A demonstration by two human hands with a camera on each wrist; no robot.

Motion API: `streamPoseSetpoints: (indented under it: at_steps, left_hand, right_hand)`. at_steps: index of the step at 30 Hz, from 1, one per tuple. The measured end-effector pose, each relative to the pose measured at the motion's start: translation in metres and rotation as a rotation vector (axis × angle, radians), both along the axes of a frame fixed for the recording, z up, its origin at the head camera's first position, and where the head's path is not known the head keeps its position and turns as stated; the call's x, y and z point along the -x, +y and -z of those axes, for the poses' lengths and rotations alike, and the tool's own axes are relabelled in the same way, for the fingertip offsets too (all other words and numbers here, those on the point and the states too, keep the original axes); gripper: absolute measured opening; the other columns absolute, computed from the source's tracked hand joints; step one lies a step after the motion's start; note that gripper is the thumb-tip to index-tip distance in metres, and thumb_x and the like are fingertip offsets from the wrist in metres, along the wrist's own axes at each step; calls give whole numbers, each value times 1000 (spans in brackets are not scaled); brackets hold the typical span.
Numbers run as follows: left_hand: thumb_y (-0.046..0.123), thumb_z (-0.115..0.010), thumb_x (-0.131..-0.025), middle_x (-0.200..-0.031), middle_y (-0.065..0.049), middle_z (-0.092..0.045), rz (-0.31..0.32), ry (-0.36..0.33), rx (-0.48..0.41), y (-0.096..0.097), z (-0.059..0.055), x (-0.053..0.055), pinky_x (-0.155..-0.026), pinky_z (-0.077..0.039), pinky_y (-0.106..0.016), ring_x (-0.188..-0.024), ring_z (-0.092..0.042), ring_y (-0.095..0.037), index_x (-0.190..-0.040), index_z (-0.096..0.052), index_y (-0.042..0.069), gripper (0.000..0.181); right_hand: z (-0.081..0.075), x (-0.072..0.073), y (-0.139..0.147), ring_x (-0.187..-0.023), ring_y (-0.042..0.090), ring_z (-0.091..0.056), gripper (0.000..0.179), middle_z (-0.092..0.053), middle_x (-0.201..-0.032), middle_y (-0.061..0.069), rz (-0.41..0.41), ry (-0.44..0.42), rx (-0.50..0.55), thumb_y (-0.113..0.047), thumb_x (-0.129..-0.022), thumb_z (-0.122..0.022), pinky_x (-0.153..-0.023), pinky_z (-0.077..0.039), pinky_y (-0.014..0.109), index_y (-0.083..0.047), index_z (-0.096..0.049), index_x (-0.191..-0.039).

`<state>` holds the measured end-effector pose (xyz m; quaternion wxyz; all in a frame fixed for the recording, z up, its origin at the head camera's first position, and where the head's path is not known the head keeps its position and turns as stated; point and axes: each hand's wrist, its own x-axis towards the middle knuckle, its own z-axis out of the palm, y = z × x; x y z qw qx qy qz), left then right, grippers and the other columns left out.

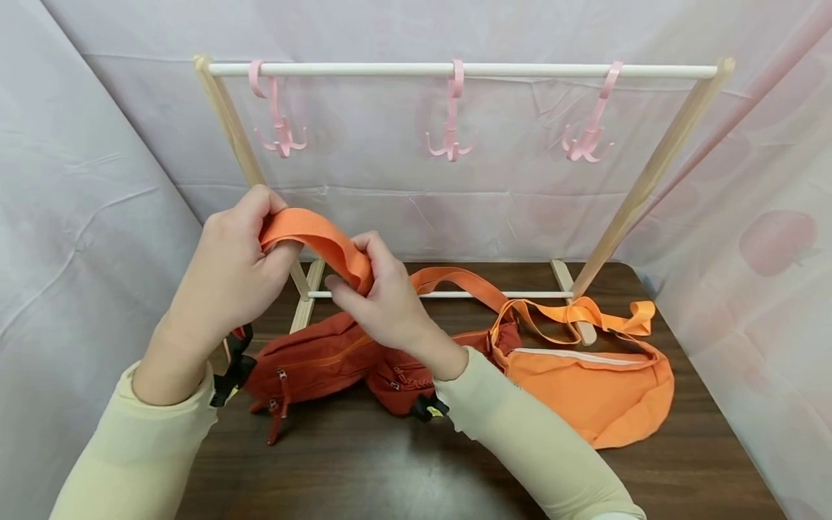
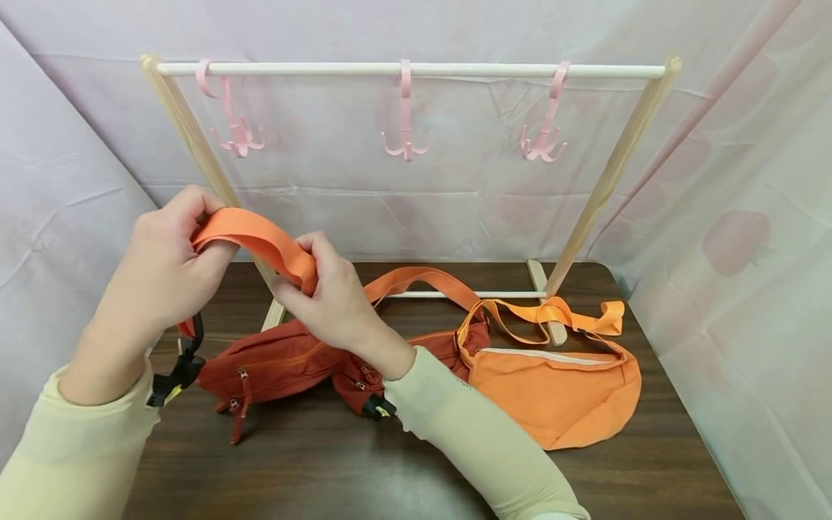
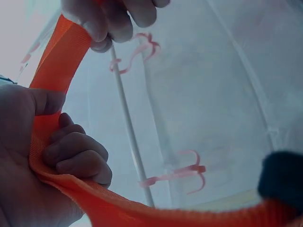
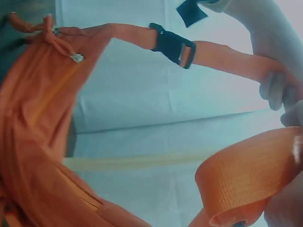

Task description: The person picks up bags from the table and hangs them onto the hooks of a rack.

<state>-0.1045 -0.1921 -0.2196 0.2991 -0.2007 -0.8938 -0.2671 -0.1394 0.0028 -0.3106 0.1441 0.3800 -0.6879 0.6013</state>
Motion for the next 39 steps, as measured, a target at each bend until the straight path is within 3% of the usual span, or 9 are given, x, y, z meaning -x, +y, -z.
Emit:
streamPoseSetpoints:
  at_steps: [8, 15, 21, 24, 30, 34, 39]
  left_hand:
    - [-3, -59, -91, -69, -3, -45, -15, 4, 13, -1, -4, -1, -60, -29, -28, -60, -39, -19, -94, -63, 7, 11]
    - [-7, -59, -88, -71, -3, -50, -1, -24, -10, -1, -5, 0, -60, -30, -28, -62, -39, -18, -99, -67, 7, 19]
    - [-8, -56, -93, -79, -5, -58, 2, -73, -79, -2, -8, 2, -62, -33, -27, -65, -44, -19, -106, -70, 6, 24]
    - [-4, -56, -98, -80, -7, -58, -12, -108, -124, -3, -8, 3, -63, -35, -27, -66, -46, -20, -108, -70, 6, 20]
    - [3, -58, -103, -82, -8, -58, -23, -155, -179, -6, -7, 5, -64, -36, -28, -68, -47, -22, -108, -69, 7, 13]
    - [2, -58, -101, -80, -8, -55, -1, -164, -187, -3, -6, 5, -64, -35, -29, -68, -46, -22, -106, -69, 8, 13]
    - [-1, -55, -97, -74, -7, -53, 31, -160, -158, 6, -5, 6, -60, -35, -29, -63, -47, -22, -103, -67, 9, 16]
  right_hand:
    - [-23, 10, 28, -69, 16, -52, 24, -69, -94, 4, 41, 74, 16, 2, -90, -76, -61, -42, 31, -3, -67, -112]
    - [-34, 19, 52, -71, 19, -57, 23, -69, -93, 1, -49, -25, -69, -5, -88, -84, -63, -47, 33, -8, -70, -106]
    - [-39, 25, 69, -56, 23, -47, 20, -59, -78, 5, -157, -82, -100, 3, -91, -69, -52, -41, 32, -7, -66, -108]
    - [-39, 28, 77, -53, 24, -48, 24, -58, -76, 7, -199, -103, -108, 6, -90, -63, -49, -43, 32, -4, -65, -111]
    - [-38, 31, 88, -54, 31, -56, 29, -65, -84, 10, -258, -185, -155, -1, -92, -74, -48, -50, 38, -8, -66, -119]
    - [-37, 32, 89, -58, 30, -61, 31, -68, -87, 6, -236, -168, -173, -8, -92, -81, -51, -53, 43, -13, -67, -120]
    - [-39, 34, 80, -65, 23, -54, 30, -65, -90, 3, -150, -71, -184, -3, -94, -73, -58, -45, 33, -10, -66, -123]
